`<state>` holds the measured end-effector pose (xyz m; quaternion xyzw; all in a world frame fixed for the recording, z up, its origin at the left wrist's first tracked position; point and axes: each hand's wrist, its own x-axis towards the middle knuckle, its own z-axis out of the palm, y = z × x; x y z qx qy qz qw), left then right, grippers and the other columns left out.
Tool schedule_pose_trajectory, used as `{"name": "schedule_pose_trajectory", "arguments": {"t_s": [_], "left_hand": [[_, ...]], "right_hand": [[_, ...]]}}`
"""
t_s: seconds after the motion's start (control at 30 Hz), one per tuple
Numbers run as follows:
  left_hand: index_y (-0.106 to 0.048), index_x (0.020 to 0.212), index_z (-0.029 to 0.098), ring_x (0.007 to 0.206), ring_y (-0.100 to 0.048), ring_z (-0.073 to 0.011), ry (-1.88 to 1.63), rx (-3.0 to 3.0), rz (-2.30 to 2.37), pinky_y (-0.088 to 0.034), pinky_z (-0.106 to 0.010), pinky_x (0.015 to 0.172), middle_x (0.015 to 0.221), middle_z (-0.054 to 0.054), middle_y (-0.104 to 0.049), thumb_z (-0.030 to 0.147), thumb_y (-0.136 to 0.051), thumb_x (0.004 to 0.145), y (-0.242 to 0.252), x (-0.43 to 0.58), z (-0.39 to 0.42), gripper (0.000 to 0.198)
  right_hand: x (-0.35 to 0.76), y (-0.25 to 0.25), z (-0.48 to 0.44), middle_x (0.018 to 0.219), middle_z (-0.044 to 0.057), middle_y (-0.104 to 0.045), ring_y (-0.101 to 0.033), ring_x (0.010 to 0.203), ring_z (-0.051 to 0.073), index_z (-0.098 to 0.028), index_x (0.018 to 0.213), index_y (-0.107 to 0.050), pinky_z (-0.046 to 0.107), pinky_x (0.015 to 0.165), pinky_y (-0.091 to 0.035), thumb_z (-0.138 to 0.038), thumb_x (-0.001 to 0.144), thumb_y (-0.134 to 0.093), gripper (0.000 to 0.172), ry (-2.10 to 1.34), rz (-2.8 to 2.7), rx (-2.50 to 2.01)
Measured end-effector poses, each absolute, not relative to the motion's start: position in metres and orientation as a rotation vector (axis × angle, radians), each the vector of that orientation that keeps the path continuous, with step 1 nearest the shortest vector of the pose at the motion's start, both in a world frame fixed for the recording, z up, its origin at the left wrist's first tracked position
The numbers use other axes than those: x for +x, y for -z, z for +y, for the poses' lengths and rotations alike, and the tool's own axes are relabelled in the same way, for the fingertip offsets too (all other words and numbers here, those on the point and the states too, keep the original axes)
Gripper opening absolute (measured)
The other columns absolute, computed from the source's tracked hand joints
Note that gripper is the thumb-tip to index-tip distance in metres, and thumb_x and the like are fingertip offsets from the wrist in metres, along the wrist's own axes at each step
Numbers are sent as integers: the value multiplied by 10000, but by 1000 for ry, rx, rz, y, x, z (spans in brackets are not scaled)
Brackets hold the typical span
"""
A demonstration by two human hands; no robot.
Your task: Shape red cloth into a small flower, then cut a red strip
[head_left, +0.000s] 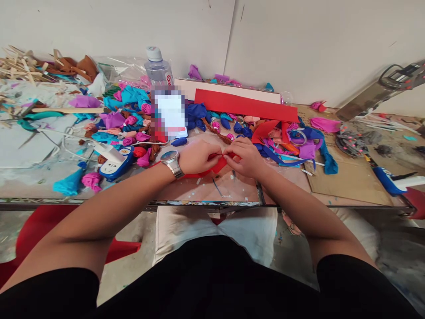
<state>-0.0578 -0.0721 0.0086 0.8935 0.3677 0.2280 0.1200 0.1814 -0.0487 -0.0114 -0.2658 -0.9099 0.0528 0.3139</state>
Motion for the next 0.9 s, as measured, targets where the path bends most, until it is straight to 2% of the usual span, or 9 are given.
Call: {"name": "schedule_pose_trajectory", "arguments": {"t_s": [0.13, 0.27, 0.47, 0.67, 0.9], "left_hand": [[-754, 934, 196, 694, -619, -189, -643, 2778, 1052, -361, -336, 648, 781, -60, -729, 300, -528, 992, -3, -59, -70, 255], [-750, 937, 201, 673, -624, -183, -645, 2855, 1031, -335, -336, 620, 809, -70, -750, 307, -511, 1010, -4, -59, -70, 271], [-757, 966, 207, 681, -640, -179, -643, 2869, 1045, -345, -329, 613, 859, -73, -775, 314, -504, 1014, -4, -58, -72, 278], [-754, 948, 196, 706, -665, -187, -673, 2815, 1034, -378, -336, 644, 817, -68, -768, 316, -509, 1031, 2, -61, -67, 285], [-754, 984, 196, 728, -660, -198, -682, 2822, 998, -380, -337, 650, 857, -76, -767, 300, -498, 1028, 6, -58, -67, 280]], "right_hand": [[180, 11, -49, 996, 69, -786, -684, 985, 262, -247, 894, -738, 457, 940, -505, -260, 948, -648, 106, -199, -2334, -690], [178, 11, -49, 1114, 85, -768, -655, 1092, 283, -244, 854, -718, 491, 1000, -484, -249, 924, -668, 86, -196, -2286, -673], [178, 10, -51, 1129, 77, -765, -608, 1168, 307, -245, 860, -705, 529, 1052, -445, -239, 920, -664, 72, -231, -2314, -718], [182, 7, -51, 1175, 72, -763, -601, 1217, 316, -264, 961, -759, 550, 1075, -438, -283, 966, -682, 79, -180, -2344, -718], [180, 9, -51, 1155, 71, -747, -601, 1206, 311, -256, 858, -735, 553, 1080, -445, -245, 935, -668, 103, -199, -2326, -694]]}}
